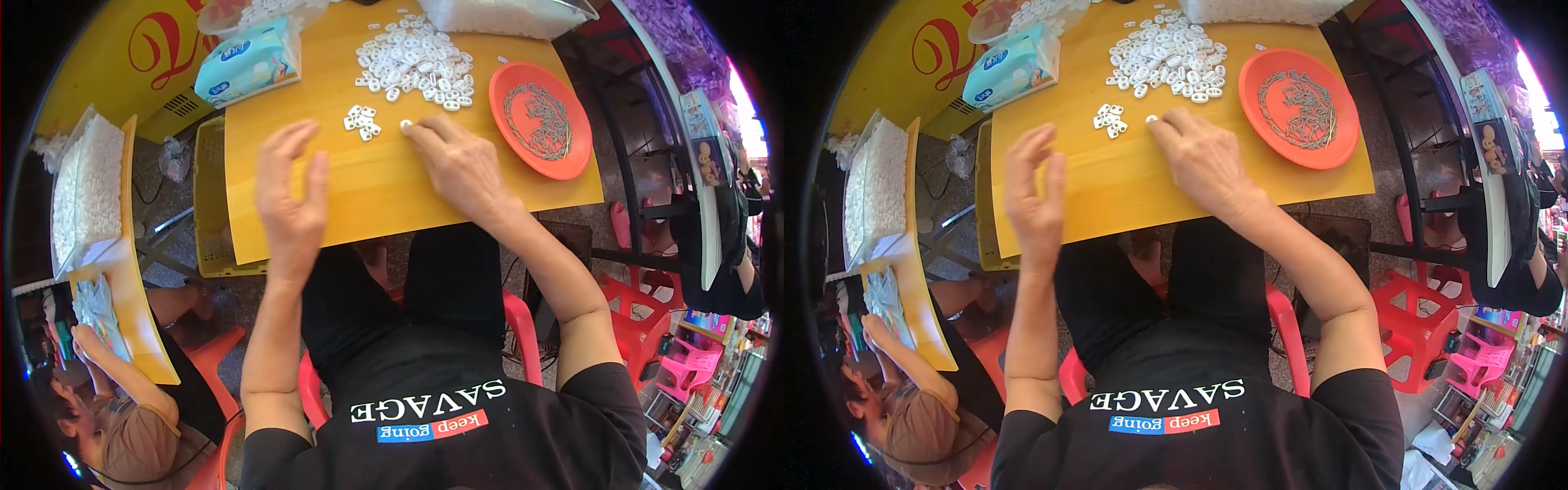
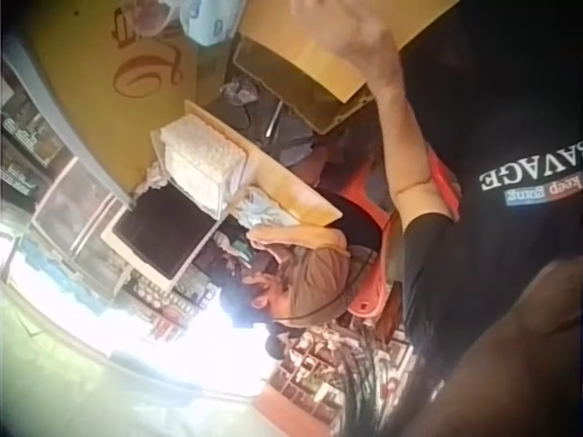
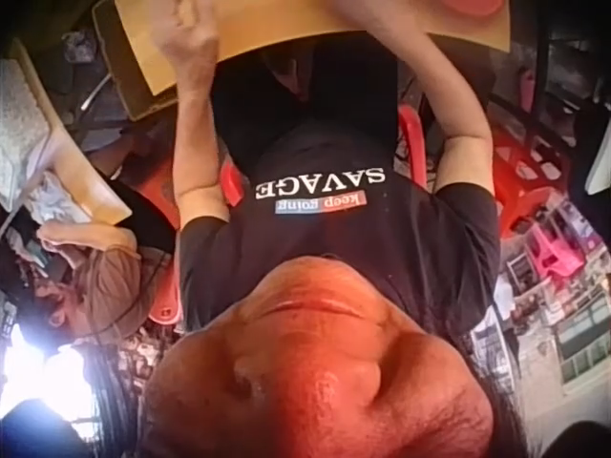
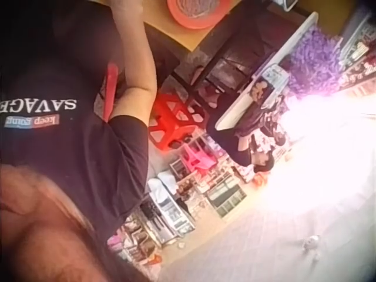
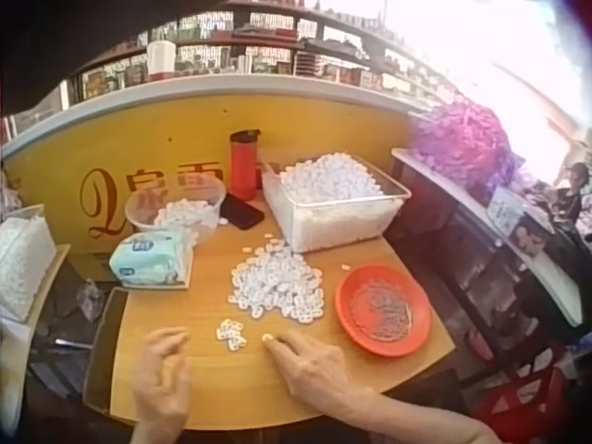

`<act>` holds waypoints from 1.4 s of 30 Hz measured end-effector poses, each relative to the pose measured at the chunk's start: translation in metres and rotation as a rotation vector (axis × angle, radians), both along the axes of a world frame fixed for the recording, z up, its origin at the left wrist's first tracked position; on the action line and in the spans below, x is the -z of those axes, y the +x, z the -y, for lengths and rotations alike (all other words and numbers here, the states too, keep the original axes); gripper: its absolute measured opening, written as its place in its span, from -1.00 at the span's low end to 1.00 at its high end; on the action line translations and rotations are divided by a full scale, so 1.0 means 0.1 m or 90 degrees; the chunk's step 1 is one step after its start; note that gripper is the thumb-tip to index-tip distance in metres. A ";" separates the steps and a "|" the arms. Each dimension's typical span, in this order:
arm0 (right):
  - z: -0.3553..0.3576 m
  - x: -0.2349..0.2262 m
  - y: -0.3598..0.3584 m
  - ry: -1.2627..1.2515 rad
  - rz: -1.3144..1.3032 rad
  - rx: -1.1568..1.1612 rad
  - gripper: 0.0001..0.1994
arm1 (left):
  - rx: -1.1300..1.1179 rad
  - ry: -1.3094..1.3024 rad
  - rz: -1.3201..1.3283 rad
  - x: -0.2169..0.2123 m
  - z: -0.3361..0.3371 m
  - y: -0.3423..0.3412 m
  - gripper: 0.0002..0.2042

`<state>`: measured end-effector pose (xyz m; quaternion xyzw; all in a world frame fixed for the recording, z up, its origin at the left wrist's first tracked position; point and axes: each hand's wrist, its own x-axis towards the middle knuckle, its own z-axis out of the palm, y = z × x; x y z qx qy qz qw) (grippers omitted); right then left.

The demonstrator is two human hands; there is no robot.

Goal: Manually assembling small white plastic components by attaching metal rings.

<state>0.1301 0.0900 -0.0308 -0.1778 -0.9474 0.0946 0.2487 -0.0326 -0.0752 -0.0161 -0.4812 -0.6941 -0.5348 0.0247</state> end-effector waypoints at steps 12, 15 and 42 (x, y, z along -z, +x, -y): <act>-0.49 -0.12 -0.13 0.044 -0.075 -0.003 -0.89 | 0.022 0.140 0.451 0.32 -0.23 0.19 -0.79; -0.56 -0.14 -0.14 0.066 -0.051 0.021 -0.89 | 0.030 0.176 0.503 0.33 -0.22 0.18 -0.79; -0.03 -0.01 -0.53 -0.076 -0.038 -0.123 -0.86 | 0.036 0.128 0.464 0.30 -0.23 0.21 -0.82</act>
